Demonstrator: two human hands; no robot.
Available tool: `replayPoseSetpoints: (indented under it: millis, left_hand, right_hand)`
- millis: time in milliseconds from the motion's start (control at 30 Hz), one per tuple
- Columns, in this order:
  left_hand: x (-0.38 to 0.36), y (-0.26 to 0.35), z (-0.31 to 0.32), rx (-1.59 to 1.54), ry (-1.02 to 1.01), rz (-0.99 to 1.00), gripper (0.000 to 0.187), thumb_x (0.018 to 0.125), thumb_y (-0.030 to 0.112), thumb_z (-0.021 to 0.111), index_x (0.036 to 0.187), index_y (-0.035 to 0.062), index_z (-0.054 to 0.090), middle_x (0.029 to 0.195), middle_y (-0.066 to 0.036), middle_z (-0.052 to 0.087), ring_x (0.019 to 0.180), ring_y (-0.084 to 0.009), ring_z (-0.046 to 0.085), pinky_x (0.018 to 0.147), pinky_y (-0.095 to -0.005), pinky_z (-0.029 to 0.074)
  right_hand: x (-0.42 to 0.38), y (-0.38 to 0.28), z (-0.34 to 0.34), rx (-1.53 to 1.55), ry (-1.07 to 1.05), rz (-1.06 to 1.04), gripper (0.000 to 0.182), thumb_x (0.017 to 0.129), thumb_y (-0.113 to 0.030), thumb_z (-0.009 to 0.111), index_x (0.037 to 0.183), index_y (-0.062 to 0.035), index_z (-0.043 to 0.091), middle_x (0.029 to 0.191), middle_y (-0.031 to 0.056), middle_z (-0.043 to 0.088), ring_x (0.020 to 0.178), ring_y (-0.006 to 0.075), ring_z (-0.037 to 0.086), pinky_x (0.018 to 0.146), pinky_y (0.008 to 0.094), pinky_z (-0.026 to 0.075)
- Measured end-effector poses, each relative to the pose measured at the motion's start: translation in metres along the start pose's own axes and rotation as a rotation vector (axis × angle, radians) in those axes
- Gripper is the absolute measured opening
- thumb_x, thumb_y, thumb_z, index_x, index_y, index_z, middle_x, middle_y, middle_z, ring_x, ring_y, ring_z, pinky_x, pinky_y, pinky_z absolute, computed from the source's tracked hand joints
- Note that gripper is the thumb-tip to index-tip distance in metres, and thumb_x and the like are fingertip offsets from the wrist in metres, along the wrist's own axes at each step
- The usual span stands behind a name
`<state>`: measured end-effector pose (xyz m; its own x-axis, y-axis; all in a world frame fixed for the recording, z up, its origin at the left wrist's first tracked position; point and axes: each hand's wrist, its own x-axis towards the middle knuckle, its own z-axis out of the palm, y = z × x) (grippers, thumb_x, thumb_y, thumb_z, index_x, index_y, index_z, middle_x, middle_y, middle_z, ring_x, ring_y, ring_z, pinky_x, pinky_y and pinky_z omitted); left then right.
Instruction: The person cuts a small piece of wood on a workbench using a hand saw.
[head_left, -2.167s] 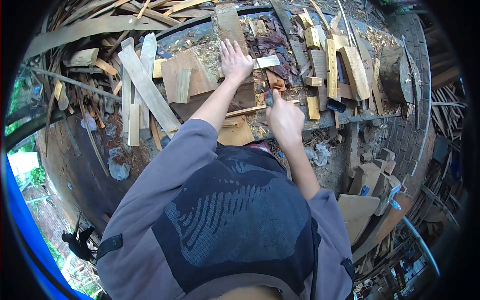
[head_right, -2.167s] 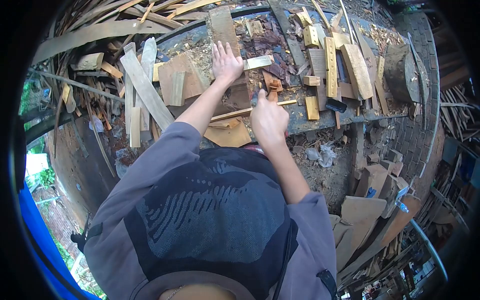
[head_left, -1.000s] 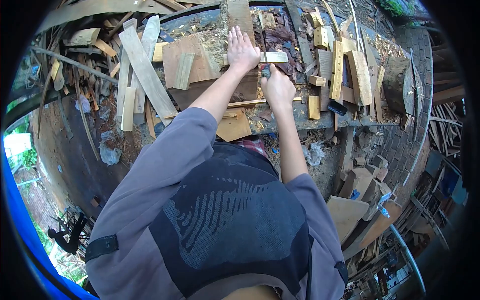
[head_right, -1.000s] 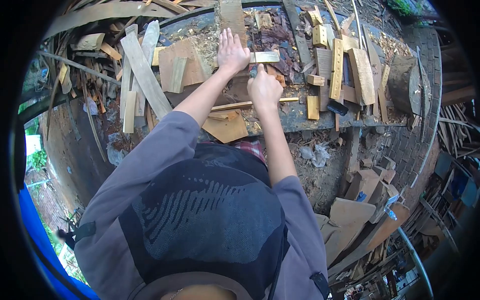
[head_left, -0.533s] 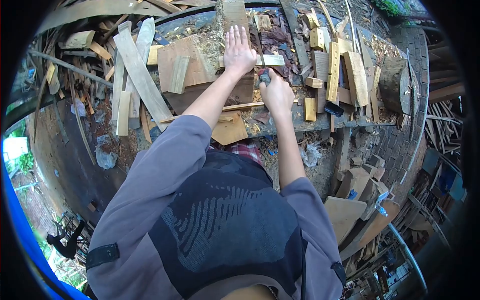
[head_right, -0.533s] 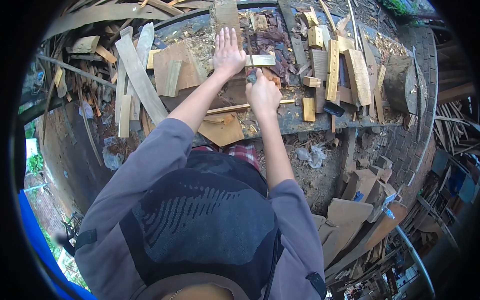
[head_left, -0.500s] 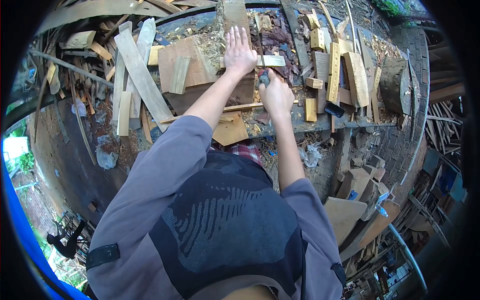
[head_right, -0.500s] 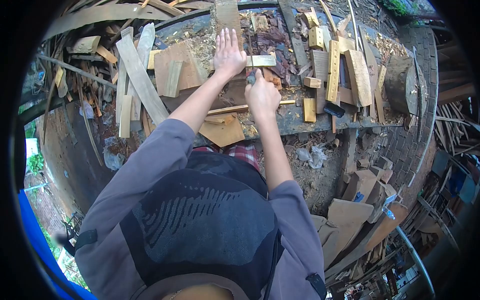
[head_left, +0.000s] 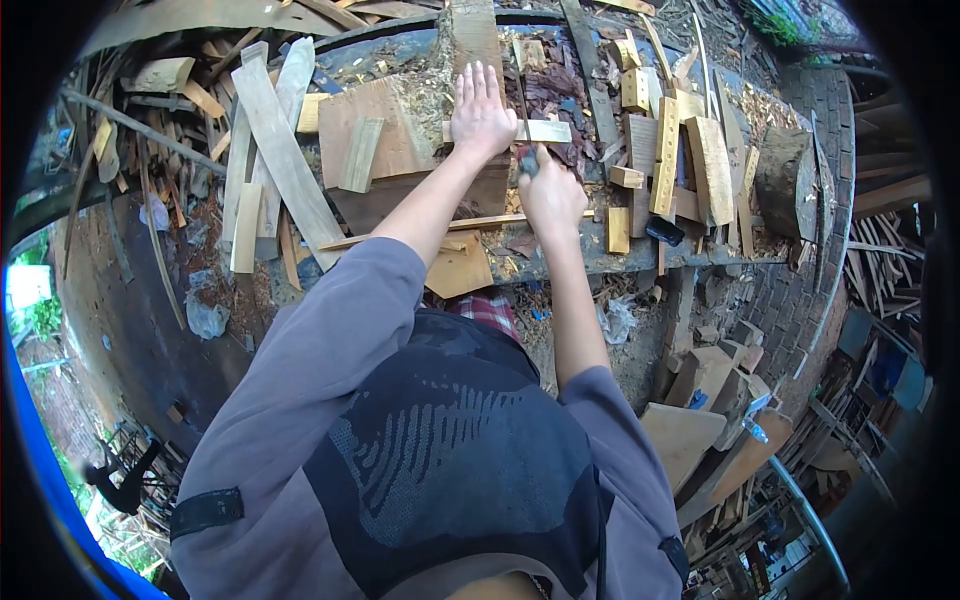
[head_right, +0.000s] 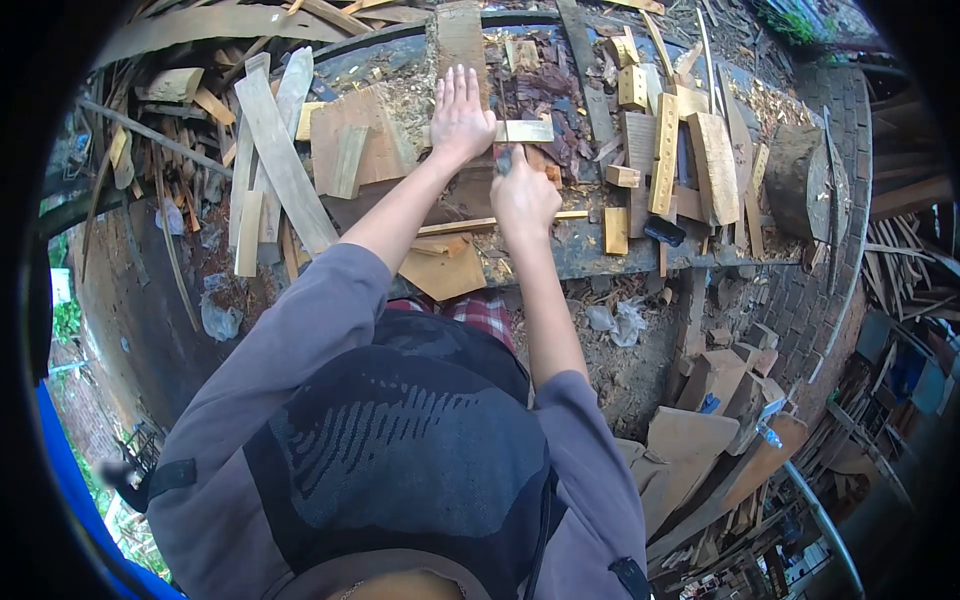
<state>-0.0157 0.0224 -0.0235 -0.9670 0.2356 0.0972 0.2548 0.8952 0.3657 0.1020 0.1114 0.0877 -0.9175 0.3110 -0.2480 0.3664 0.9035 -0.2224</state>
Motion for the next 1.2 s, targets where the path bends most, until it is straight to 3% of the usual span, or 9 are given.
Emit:
replayPoseSetpoints:
  millis: [133,233,433,667,933,1100,1200]
  left_hand:
    - [-0.001,0.000,0.000,-0.002,0.011,-0.004,0.079,0.080,0.031,0.044,0.146,-0.0077,0.022,0.153,-0.027,0.019,0.145,-0.0356,0.013,0.119,-0.0430,0.005]
    - [-0.005,0.000,0.002,0.010,0.048,0.028,0.075,0.081,0.029,0.044,0.145,-0.0074,0.025,0.152,-0.026,0.023,0.144,-0.0353,0.016,0.119,-0.0434,0.009]
    - [-0.002,0.000,0.001,0.018,0.063,0.007,0.075,0.080,0.028,0.044,0.144,-0.0082,0.027,0.151,-0.027,0.024,0.144,-0.0361,0.018,0.119,-0.0433,0.010]
    - [-0.002,0.001,0.004,0.000,0.057,-0.024,0.074,0.081,0.028,0.043,0.144,-0.0083,0.027,0.151,-0.029,0.024,0.144,-0.0363,0.018,0.119,-0.0431,0.010]
    - [0.001,0.000,-0.002,-0.006,-0.045,-0.033,0.079,0.081,0.031,0.042,0.146,-0.0089,0.020,0.154,-0.029,0.014,0.146,-0.0354,0.010,0.119,-0.0424,0.005]
    - [0.001,0.000,0.002,0.018,-0.044,-0.017,0.079,0.082,0.032,0.042,0.146,-0.0087,0.020,0.154,-0.029,0.014,0.146,-0.0353,0.010,0.119,-0.0423,0.004]
    - [0.000,0.002,0.002,0.035,0.030,-0.004,0.074,0.081,0.029,0.043,0.145,-0.0063,0.028,0.151,-0.029,0.022,0.144,-0.0362,0.019,0.119,-0.0427,0.011]
  right_hand:
    - [-0.067,0.001,-0.050,0.010,-0.142,0.078,0.052,0.079,-0.023,0.061,0.130,-0.0153,0.056,0.074,0.0215,0.067,0.072,0.0375,0.068,0.068,0.0481,0.054]
    - [-0.069,0.000,-0.048,0.034,-0.151,0.063,0.054,0.078,-0.023,0.061,0.132,-0.0168,0.055,0.074,0.0226,0.066,0.071,0.0380,0.068,0.068,0.0488,0.054]
    - [0.007,0.004,-0.011,0.077,-0.043,0.049,0.052,0.078,-0.024,0.063,0.129,-0.0156,0.057,0.082,0.0219,0.068,0.076,0.0376,0.068,0.072,0.0470,0.054]
    - [-0.072,0.000,-0.040,0.039,-0.129,0.121,0.057,0.079,-0.024,0.061,0.135,-0.0162,0.052,0.080,0.0232,0.068,0.075,0.0390,0.068,0.072,0.0485,0.054]
    - [-0.002,-0.007,0.004,0.021,0.054,0.009,0.057,0.080,-0.024,0.061,0.135,-0.0153,0.052,0.076,0.0210,0.067,0.072,0.0377,0.068,0.068,0.0476,0.054]
    - [-0.072,0.004,-0.022,0.043,-0.099,0.112,0.055,0.080,-0.023,0.061,0.134,-0.0139,0.052,0.076,0.0209,0.068,0.073,0.0385,0.068,0.069,0.0483,0.054]
    - [-0.071,0.009,-0.012,0.053,-0.059,0.103,0.054,0.081,-0.024,0.061,0.134,-0.0145,0.053,0.076,0.0206,0.068,0.072,0.0380,0.068,0.069,0.0480,0.054]
